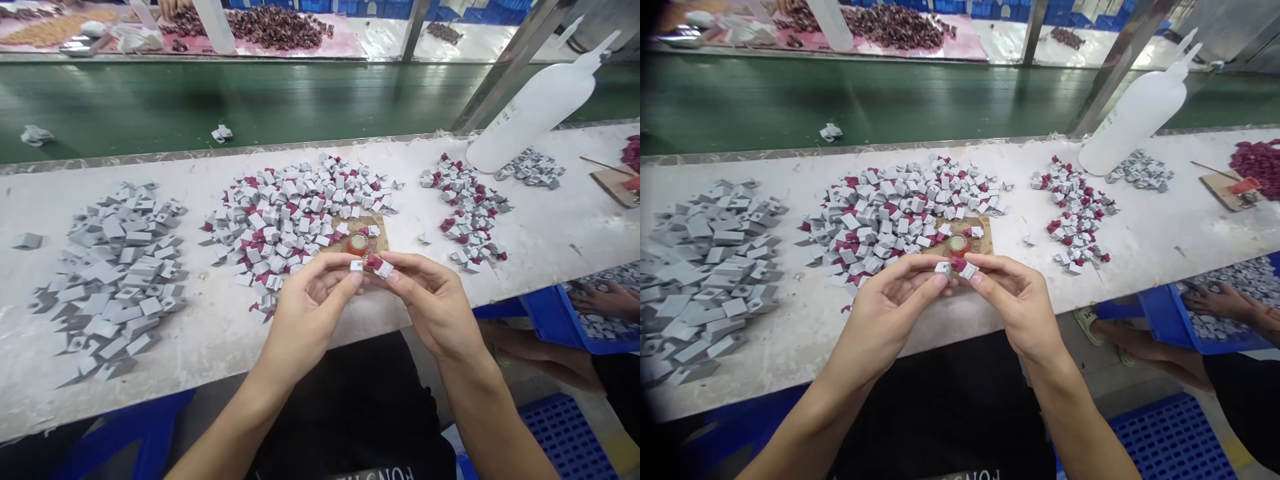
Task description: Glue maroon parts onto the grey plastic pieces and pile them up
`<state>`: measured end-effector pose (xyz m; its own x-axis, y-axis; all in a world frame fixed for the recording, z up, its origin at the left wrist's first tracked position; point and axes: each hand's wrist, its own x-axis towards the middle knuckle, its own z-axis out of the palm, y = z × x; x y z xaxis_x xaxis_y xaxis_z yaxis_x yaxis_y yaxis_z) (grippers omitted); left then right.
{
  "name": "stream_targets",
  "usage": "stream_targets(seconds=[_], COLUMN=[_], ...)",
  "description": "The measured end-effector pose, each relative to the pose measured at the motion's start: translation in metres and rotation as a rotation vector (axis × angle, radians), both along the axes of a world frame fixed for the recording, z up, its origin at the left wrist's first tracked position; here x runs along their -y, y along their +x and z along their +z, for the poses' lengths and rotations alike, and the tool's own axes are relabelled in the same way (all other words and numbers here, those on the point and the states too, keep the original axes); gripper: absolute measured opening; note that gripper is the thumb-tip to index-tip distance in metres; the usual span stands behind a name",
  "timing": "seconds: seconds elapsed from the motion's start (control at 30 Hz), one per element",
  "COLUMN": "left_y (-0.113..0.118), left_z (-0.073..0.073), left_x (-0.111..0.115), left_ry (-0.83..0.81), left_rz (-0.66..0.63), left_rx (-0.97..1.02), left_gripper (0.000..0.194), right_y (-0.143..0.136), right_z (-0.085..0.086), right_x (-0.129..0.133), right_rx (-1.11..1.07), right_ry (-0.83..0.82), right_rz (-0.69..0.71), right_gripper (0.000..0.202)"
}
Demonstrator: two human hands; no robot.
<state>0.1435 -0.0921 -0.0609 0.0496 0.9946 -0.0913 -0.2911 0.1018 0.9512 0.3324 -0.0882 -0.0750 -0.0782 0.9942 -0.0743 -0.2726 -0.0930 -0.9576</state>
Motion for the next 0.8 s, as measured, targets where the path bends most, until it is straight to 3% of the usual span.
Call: stream_targets(seconds=[0.27, 0.53, 0.67, 0.8], left_y=[0.002, -0.008, -0.016, -0.025], left_z=[-0.003, 0.001, 0.019, 0.056], left_x=[0.001, 0.005, -0.008, -0.060], left_ry=[-0.002, 0.076, 0.139, 0.226], left_rz=[-0.015, -0.081, -0.170, -0.284], left_rx=[-0.034, -0.251, -0.405, -0.756], left_gripper=[0.013, 0.011, 0.010, 0.018], right_y=[0.003, 0.003, 0.005, 0.028], right_z=[0.001, 0.014, 0.019, 0.025], right_x=[0.002, 0.001, -0.003, -0.034], right_rx=[0.067, 0.073, 0.045, 0.335], right_ry=[0.032, 0.068, 0.067, 0.178], right_rz=[0.009, 0.112, 0.147, 0.047], right_gripper=[0.017, 0.018, 0.017, 0.025])
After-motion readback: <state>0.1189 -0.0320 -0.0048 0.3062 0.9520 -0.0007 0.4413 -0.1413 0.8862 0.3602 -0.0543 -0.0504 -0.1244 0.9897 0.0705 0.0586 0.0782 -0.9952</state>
